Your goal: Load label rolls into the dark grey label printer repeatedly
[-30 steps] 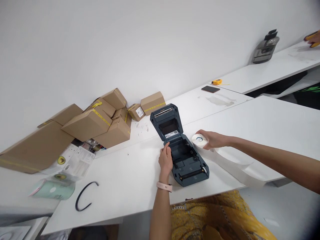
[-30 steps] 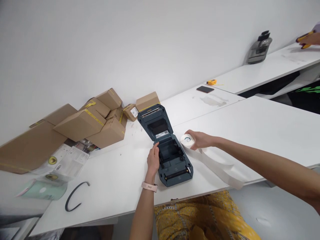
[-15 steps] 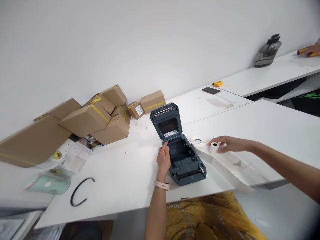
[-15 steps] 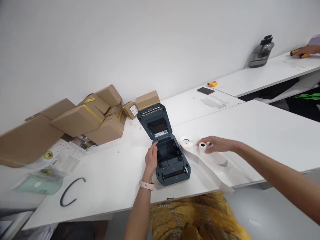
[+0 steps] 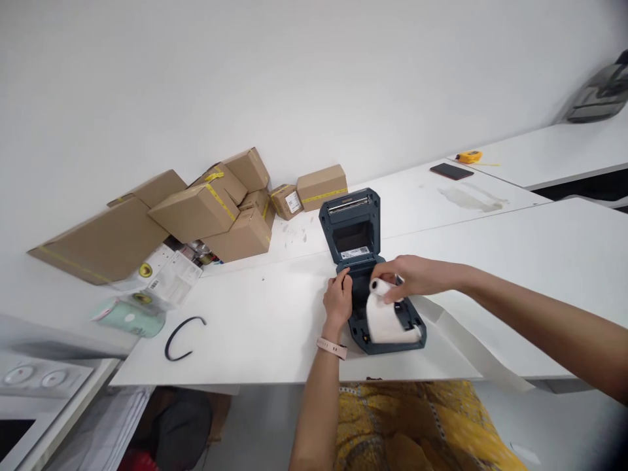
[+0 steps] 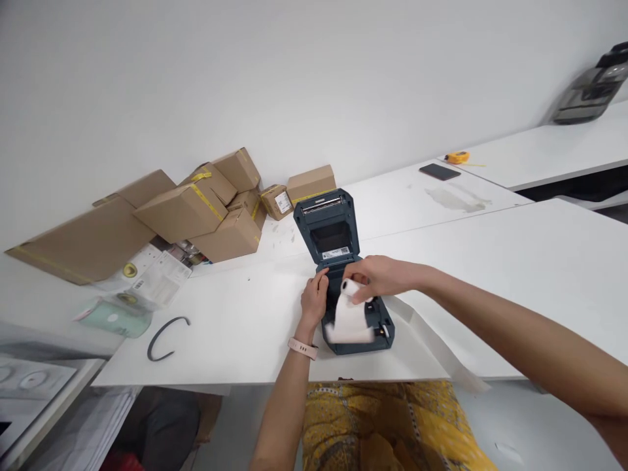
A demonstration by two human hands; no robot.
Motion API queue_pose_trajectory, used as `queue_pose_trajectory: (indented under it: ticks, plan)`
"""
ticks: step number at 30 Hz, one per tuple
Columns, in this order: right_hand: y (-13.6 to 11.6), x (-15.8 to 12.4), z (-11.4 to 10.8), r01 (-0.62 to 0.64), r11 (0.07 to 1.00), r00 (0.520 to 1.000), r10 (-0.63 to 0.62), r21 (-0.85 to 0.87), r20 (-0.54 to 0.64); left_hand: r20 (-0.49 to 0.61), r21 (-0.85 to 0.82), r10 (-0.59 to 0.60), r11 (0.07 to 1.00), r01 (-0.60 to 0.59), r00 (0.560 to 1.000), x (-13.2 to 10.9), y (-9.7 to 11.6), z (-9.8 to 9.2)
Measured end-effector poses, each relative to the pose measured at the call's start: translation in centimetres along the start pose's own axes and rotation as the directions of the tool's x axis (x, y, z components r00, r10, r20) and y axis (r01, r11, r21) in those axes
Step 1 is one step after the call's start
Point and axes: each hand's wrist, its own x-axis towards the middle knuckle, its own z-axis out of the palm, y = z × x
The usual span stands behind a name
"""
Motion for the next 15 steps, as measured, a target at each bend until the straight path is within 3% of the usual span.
queue_pose_trajectory:
  ticks: [3, 5, 11, 15]
  plan:
    - [0.0, 4.9, 1.7, 0.05, 0.983, 0.992, -0.028, -0.176, 0.127, 0.007, 0.021, 0.002, 1.0, -0.002, 1.0, 0.0, 0.1, -0.1]
    - [0.7, 6.6, 2.7, 0.08, 0.968, 0.981, -0.034, -0.236, 0.191, 0.005, 0.033, 0.003, 0.999, -0.003, 1.0, 0.0, 0.1, -0.1]
    - [2.2, 7.8, 4.6, 0.102, 0.955, 0.97, -0.033, -0.278, 0.242, 0.017, 0.039, -0.007, 0.999, 0.007, 1.0, 0.0, 0.2, -0.1]
    - [3.1, 8.6, 5.2, 0.079, 0.956, 0.984, -0.03, -0.281, 0.173, 0.049, 0.026, 0.003, 1.0, -0.004, 0.999, 0.2, 0.1, 0.0]
